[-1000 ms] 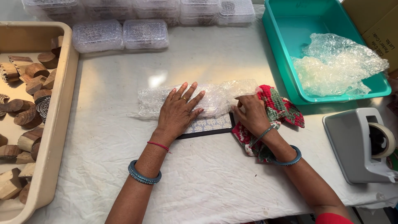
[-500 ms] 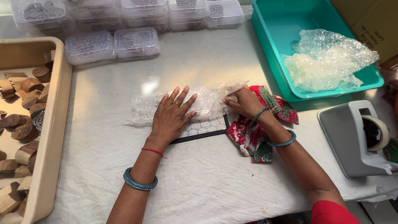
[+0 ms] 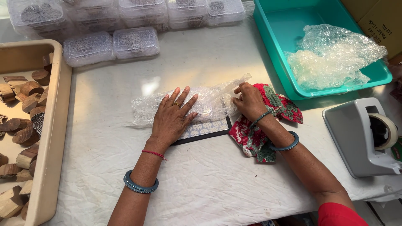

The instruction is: The person cleans a small plastic container with a cloth, then places a wooden stamp inside and closes the lid. They wrap the container in bubble wrap and secure it with tape from a dispenser.

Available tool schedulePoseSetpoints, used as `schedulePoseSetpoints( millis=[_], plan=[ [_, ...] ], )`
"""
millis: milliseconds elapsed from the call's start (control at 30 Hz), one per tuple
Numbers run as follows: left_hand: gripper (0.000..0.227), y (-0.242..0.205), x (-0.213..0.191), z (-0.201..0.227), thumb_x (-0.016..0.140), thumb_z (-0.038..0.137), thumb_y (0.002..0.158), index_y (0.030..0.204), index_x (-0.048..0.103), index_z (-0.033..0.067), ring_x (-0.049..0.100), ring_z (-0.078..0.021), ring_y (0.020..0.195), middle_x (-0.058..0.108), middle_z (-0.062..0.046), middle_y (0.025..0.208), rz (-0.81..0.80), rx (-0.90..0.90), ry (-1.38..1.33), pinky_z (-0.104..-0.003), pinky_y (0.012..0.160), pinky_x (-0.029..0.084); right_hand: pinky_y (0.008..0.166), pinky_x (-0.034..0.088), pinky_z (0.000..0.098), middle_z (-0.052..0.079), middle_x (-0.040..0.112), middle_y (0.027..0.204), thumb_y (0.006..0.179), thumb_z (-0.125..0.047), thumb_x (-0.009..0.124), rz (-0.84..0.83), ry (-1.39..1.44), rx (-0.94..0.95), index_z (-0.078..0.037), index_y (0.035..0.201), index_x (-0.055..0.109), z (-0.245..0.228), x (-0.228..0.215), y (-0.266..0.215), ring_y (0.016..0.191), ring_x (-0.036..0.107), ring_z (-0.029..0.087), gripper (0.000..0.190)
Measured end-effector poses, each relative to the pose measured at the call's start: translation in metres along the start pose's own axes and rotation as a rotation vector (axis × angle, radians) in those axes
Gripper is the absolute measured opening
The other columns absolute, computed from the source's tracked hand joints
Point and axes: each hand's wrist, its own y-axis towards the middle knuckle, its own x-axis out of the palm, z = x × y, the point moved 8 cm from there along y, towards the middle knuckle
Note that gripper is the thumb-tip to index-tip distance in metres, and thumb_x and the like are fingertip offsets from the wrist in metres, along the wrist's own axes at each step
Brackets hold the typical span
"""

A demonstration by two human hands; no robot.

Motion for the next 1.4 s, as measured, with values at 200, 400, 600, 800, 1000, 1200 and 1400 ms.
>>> schedulePoseSetpoints(
  millis=[200, 400, 600, 800, 1000, 1200, 1400],
  plan=[
    [0.057, 0.001, 0.002, 0.000, 0.037, 0.062, 0.101, 0.154, 0.039, 0.0419, 0.024, -0.0198, 0.153, 0.029, 0.005, 0.166, 0.014, 0.000, 0.006, -0.043, 0.126, 0.018, 0.065, 0.059, 0.0417, 0.018, 0.066, 0.107, 0.079, -0.040, 0.090, 0.001, -0.111, -0.017, 0.007, 0.091, 0.071, -0.032, -0.022, -0.005, 0.081, 0.069, 0.027, 0.052],
    [0.058, 0.000, 0.000, 0.001, 0.038, 0.061, 0.101, 0.155, 0.040, 0.0393, 0.025, -0.0213, 0.152, 0.030, 0.004, 0.166, 0.011, 0.013, 0.029, -0.044, 0.126, 0.019, 0.067, 0.057, 0.0393, 0.010, 0.070, 0.087, 0.086, -0.027, 0.082, -0.004, 0.018, 0.076, -0.001, 0.108, 0.069, 0.014, 0.001, 0.001, 0.076, 0.068, 0.021, 0.036],
    [0.057, 0.000, -0.001, 0.002, 0.038, 0.061, 0.101, 0.154, 0.040, 0.0389, 0.026, -0.0219, 0.152, 0.030, 0.003, 0.166, 0.011, 0.020, 0.012, -0.044, 0.125, 0.020, 0.066, 0.054, 0.0389, 0.012, 0.064, 0.092, 0.091, -0.018, 0.075, 0.156, 0.025, -0.108, -0.004, 0.100, 0.076, -0.016, -0.035, -0.019, 0.075, 0.063, 0.020, 0.016],
    [0.058, 0.000, -0.010, 0.004, 0.040, 0.060, 0.102, 0.155, 0.041, 0.0374, 0.028, -0.0228, 0.152, 0.031, 0.002, 0.166, 0.031, 0.010, 0.014, -0.045, 0.125, 0.021, 0.069, 0.054, 0.0408, 0.016, 0.061, 0.096, 0.084, -0.037, 0.088, 0.051, 0.040, -0.218, 0.004, 0.102, 0.069, -0.059, -0.029, -0.008, 0.081, 0.061, 0.024, 0.048],
    [0.057, -0.001, -0.007, 0.004, 0.040, 0.060, 0.103, 0.155, 0.041, 0.0376, 0.028, -0.0222, 0.152, 0.032, 0.003, 0.166, 0.033, 0.022, 0.006, -0.044, 0.126, 0.021, 0.071, 0.059, 0.0379, 0.011, 0.068, 0.095, 0.086, -0.022, 0.079, 0.101, 0.187, -0.260, -0.003, 0.094, 0.070, -0.024, -0.010, 0.006, 0.084, 0.066, 0.021, 0.022],
    [0.058, 0.000, -0.003, 0.004, 0.037, 0.061, 0.101, 0.155, 0.039, 0.0396, 0.027, -0.0217, 0.152, 0.030, 0.004, 0.166, 0.048, 0.009, 0.026, -0.044, 0.125, 0.021, 0.073, 0.057, 0.0356, 0.005, 0.066, 0.099, 0.089, -0.014, 0.073, 0.137, -0.032, -0.255, -0.010, 0.102, 0.069, -0.053, -0.025, -0.007, 0.085, 0.067, 0.019, 0.014],
    [0.057, -0.001, -0.010, 0.009, 0.038, 0.059, 0.102, 0.157, 0.037, 0.0428, 0.030, -0.0261, 0.150, 0.032, -0.002, 0.164, 0.060, 0.039, 0.054, -0.046, 0.124, 0.023, 0.078, 0.047, 0.0364, -0.002, 0.065, 0.104, 0.087, -0.010, 0.074, 0.219, -0.398, -0.589, -0.021, 0.101, 0.075, -0.066, -0.013, -0.014, 0.105, 0.059, 0.020, 0.018]
  ],
)
